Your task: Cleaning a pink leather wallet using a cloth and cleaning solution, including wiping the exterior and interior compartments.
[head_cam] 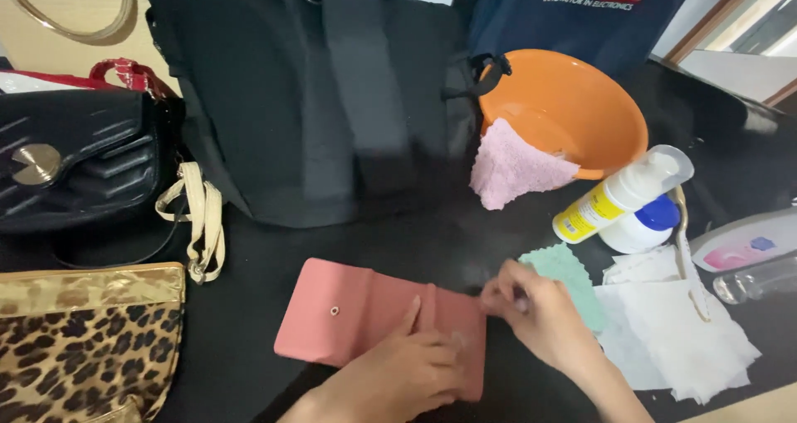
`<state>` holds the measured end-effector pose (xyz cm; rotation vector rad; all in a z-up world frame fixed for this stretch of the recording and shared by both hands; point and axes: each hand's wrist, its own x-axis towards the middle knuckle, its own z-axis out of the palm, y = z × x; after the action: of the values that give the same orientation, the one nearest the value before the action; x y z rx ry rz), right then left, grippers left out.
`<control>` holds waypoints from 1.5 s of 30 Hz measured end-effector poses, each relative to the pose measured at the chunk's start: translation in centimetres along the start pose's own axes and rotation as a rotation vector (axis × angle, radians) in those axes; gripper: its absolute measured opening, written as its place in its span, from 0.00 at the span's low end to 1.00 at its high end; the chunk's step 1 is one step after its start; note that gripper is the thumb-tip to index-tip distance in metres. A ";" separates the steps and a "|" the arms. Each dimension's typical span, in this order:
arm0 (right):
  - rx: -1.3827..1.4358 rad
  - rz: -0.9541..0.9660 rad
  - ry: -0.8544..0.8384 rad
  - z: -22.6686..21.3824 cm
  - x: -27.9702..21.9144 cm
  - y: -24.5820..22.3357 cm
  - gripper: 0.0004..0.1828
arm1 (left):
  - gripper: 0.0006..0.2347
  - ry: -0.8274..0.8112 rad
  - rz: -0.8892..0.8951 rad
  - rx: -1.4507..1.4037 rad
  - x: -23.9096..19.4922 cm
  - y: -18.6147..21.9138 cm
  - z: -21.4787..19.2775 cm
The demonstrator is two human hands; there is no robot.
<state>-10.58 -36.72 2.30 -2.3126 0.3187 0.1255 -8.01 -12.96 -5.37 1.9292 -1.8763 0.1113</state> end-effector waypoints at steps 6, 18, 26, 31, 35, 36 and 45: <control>-0.076 0.202 -0.199 -1.4 -5.2 -0.4 0.07 | 0.06 -0.152 -0.027 -0.014 0.5 2.9 -7.4; 1.148 0.526 0.285 2.3 -6.5 -1.9 0.08 | 0.32 0.236 -0.553 0.527 -7.6 4.2 -1.5; 1.105 0.587 -0.033 4.3 -5.2 4.4 0.23 | 0.23 -0.007 -0.178 0.010 -6.0 2.2 -8.8; 1.255 0.209 0.045 6.6 -6.6 1.5 0.11 | 0.34 0.108 -0.225 0.266 -5.8 -1.0 -8.9; 0.653 0.223 0.064 6.2 -7.0 -4.5 0.10 | 0.16 0.166 -0.343 0.030 -5.8 -3.5 -8.6; 0.514 0.351 0.094 6.1 -7.1 -6.3 0.11 | 0.14 0.170 -0.383 -0.100 -5.9 -4.0 -8.4; -0.094 -0.695 0.459 12.6 -5.6 -4.3 0.08 | 0.16 0.179 -0.416 -0.331 -6.4 -4.8 -8.9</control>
<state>-14.72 -23.69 -2.35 -2.3908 -0.2851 -0.7519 -1.69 -3.87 -0.92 1.9530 -1.2577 -0.1421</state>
